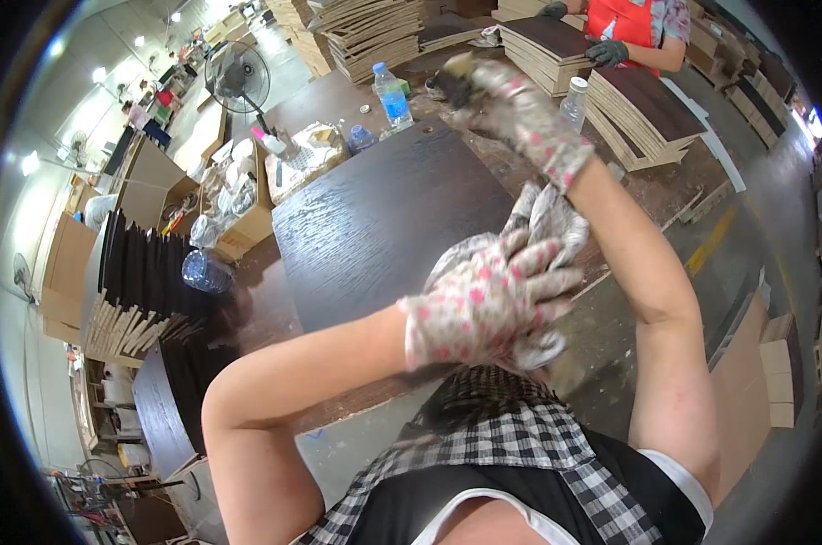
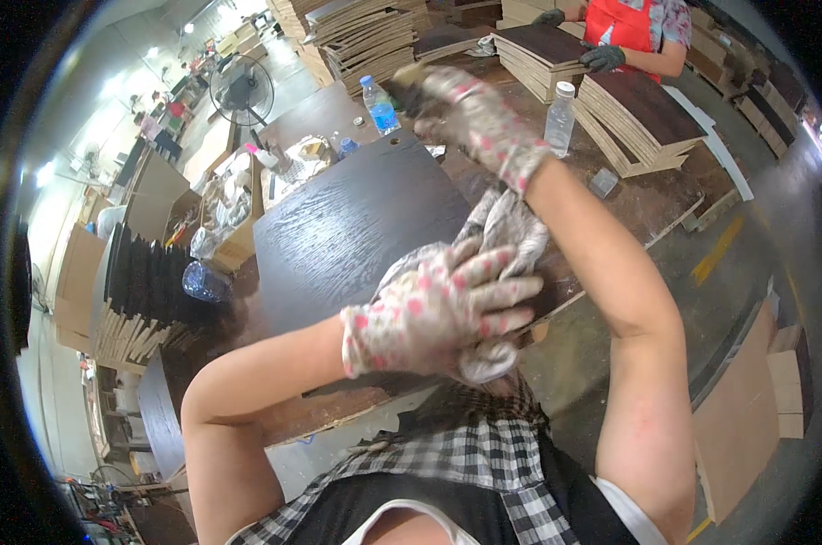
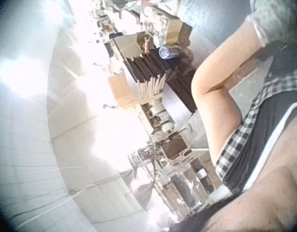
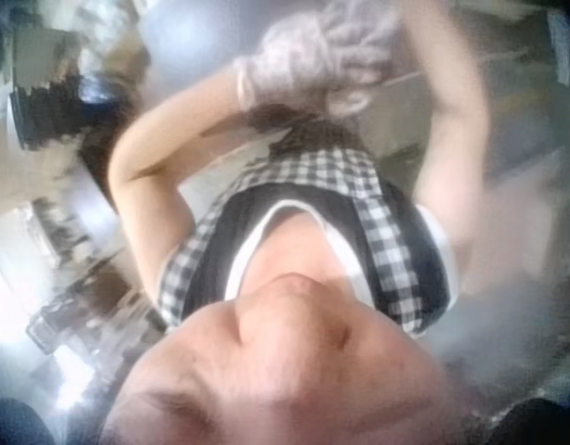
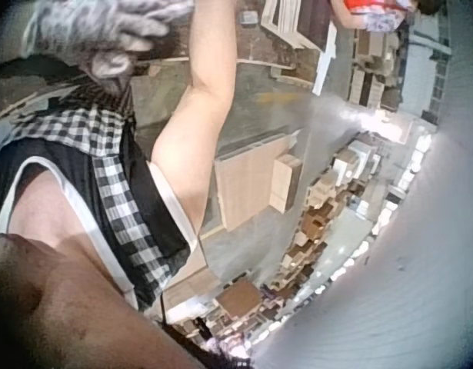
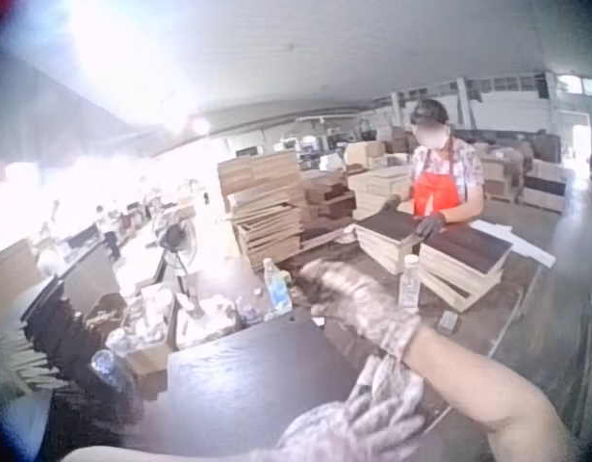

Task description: The person cleans wooden panels by hand using a cloth and a brush. They lift a panel from a stack on a table, wipe the surfaces and edges with the cloth, use the brush on specific areas, and place the cleaned panel into a separate stack.

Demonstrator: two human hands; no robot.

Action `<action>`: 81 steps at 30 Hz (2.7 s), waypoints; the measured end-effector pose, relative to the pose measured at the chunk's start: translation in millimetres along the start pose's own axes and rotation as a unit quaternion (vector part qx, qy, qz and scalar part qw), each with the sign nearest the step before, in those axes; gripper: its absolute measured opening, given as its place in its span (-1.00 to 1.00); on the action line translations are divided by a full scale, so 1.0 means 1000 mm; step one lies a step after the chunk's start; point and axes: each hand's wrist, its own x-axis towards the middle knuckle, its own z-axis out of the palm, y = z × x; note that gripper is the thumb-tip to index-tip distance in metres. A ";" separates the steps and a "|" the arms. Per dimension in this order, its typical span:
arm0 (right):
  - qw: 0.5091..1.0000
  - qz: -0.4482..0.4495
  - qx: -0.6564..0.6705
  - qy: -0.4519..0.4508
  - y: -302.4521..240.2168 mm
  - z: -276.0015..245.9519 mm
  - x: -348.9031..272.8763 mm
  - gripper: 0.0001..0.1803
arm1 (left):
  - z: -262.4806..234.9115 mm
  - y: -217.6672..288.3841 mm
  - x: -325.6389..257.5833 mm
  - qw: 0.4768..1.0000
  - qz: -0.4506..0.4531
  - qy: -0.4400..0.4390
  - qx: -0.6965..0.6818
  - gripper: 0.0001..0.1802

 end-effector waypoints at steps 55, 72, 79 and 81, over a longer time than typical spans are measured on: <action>0.972 0.067 -0.118 -0.192 -0.033 0.238 -0.053 -0.50 | -0.057 0.286 -0.555 0.116 -0.514 0.743 -0.413 -0.49; 0.758 -0.179 -0.299 -0.552 -0.036 0.251 -0.087 -0.58 | 0.040 0.334 -0.708 0.123 -0.558 0.733 -0.370 -0.64; 0.728 -0.238 -0.338 -0.547 0.002 0.268 -0.010 -0.75 | 0.063 0.358 -0.605 -0.021 -0.382 0.753 -0.536 -0.57; 0.755 -0.222 -0.340 -0.516 0.026 0.259 0.036 -0.71 | 0.068 0.330 -0.544 0.105 -0.590 0.662 -0.450 -0.61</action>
